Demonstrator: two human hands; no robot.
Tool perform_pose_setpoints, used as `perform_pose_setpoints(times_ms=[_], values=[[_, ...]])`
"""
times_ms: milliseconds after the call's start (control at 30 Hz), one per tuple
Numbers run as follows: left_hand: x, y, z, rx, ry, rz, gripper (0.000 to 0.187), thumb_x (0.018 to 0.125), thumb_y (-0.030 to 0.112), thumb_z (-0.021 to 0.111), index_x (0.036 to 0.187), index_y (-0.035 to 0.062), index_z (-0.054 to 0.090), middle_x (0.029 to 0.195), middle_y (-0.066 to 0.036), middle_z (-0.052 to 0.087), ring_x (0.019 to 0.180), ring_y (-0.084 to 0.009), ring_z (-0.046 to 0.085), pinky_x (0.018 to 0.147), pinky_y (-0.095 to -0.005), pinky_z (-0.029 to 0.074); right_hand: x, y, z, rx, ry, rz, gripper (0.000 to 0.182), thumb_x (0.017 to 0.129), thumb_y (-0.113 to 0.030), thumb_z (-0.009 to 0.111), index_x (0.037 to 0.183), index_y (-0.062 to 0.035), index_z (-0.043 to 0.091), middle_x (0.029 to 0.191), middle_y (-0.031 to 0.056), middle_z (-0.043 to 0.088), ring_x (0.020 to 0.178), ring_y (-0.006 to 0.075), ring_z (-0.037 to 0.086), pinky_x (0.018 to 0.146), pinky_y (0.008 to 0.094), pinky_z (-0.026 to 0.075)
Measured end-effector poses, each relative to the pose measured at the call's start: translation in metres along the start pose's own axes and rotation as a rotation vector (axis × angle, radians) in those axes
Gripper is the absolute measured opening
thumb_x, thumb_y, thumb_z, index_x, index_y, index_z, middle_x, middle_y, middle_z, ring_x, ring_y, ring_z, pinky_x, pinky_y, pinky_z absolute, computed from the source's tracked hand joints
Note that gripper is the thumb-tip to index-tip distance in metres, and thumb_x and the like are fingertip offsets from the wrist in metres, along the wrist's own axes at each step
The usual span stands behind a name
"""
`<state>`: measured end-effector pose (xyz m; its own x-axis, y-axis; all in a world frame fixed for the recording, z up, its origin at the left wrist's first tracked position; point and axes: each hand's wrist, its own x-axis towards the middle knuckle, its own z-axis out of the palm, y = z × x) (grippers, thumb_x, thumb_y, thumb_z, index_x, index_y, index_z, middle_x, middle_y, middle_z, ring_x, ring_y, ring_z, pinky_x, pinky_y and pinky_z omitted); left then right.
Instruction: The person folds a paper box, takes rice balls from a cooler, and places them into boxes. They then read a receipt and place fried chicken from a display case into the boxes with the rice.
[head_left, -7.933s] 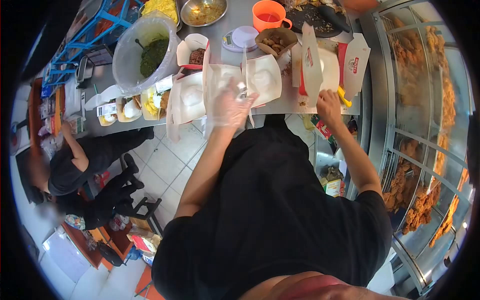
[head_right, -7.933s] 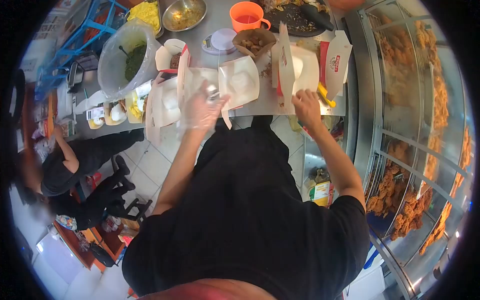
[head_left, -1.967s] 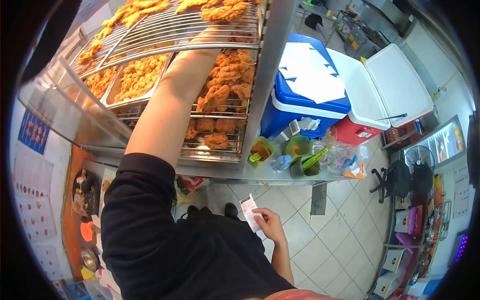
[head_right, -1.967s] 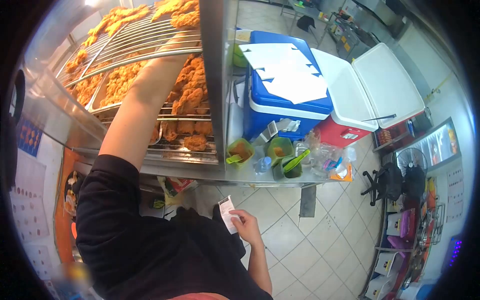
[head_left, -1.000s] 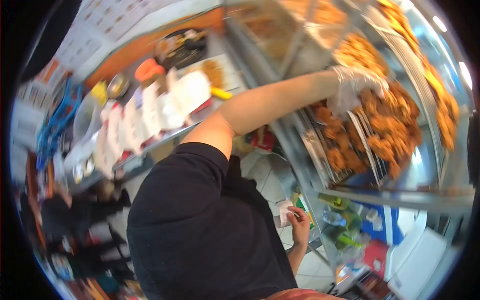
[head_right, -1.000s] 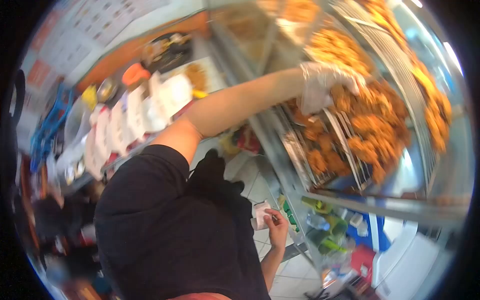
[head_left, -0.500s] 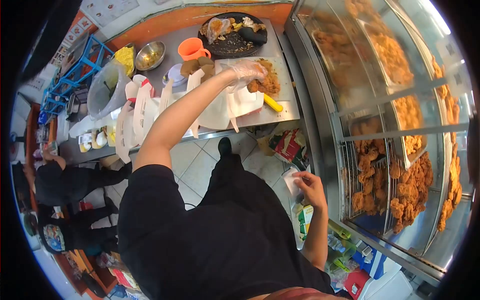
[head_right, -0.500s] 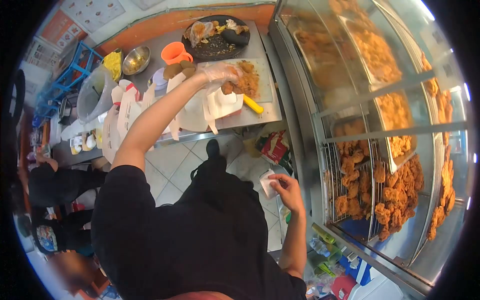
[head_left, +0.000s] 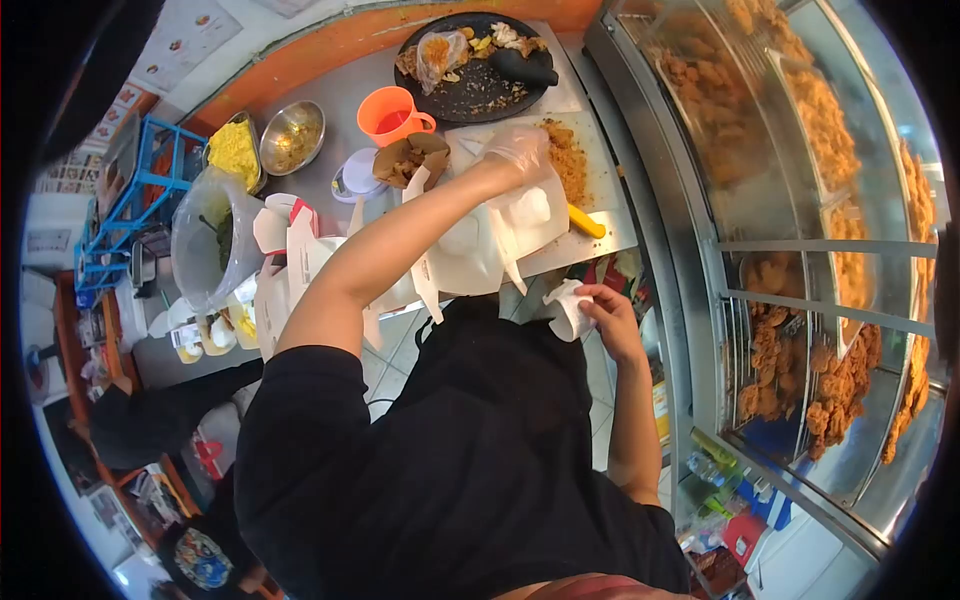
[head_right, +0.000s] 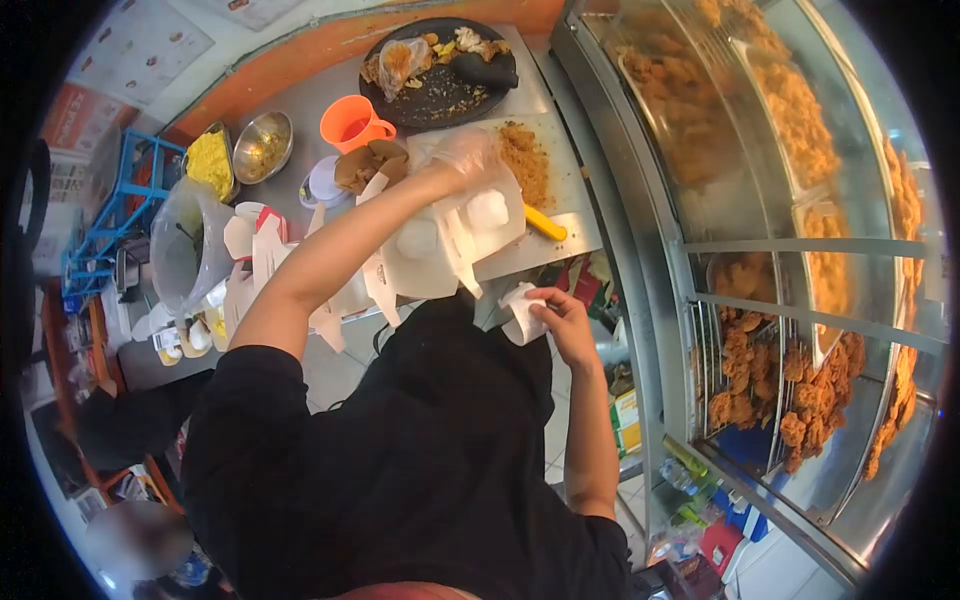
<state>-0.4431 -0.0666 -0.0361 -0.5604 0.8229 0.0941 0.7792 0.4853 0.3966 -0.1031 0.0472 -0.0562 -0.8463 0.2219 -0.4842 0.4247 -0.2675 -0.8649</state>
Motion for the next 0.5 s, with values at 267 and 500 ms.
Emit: perform_pose_setpoints(times_ms=[267, 500], values=[[-0.093, -0.004, -0.118, -1.505, 0.201, -0.471, 0.041, 0.092, 0.031, 0.07, 0.125, 0.0078, 0.063, 0.11, -0.006, 0.068, 0.109, -0.0194, 0.064, 0.089, -0.0416, 0.054, 0.029, -0.003, 0.001, 0.192, 0.1, -0.001, 0.022, 0.093, -0.004, 0.068, 0.115, -0.0015, 0.07, 0.105, 0.0054, 0.072, 0.092, 0.0122, 0.067, 0.08, 0.0262, 0.053], [-0.19, -0.011, -0.107, -1.031, -0.017, -0.693, 0.045, 0.092, 0.02, 0.073, 0.13, 0.0045, 0.055, 0.11, -0.009, 0.067, 0.093, -0.0185, 0.069, 0.077, -0.0376, 0.058, 0.073, -0.043, -0.007, 0.247, 0.046, 0.048, 0.021, 0.095, -0.002, 0.064, 0.115, 0.0001, 0.068, 0.105, 0.0078, 0.071, 0.092, 0.0145, 0.069, 0.08, 0.0279, 0.057]])
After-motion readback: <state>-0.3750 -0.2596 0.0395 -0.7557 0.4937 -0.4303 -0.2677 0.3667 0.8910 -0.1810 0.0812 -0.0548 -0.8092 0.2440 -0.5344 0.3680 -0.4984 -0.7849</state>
